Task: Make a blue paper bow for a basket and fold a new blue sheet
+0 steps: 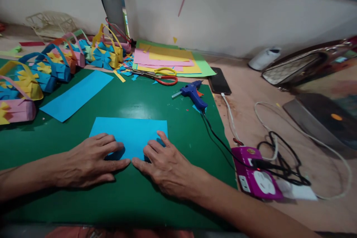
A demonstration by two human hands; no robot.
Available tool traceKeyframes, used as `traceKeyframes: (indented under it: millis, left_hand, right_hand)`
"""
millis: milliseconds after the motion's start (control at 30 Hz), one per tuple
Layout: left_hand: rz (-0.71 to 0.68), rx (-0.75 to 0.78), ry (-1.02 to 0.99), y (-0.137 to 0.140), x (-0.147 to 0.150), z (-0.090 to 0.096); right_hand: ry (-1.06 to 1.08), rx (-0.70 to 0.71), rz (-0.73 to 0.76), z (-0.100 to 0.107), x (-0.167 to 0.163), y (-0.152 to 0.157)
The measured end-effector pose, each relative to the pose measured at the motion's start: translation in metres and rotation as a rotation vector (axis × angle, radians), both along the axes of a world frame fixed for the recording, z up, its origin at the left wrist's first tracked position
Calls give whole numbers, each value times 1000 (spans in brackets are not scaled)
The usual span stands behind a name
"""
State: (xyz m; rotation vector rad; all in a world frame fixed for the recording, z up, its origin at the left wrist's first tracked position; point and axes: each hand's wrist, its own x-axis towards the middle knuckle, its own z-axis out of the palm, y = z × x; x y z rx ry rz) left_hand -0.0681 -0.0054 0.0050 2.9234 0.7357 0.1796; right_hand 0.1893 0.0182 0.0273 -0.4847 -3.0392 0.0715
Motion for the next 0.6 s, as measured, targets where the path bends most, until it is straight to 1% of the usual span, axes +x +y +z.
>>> traceKeyframes:
  millis: [233,467,600]
  left_hand:
    - [18,-33,14,0,0,1]
    - [-9,-121,101,2,6,10]
    - [-21,-125,120,5,12,13]
  right_hand:
    - [25,-7,-4,-2,9,-1]
    - [67,-18,-98,-2,32,-7]
    - [77,2,-126,-3,43,-10]
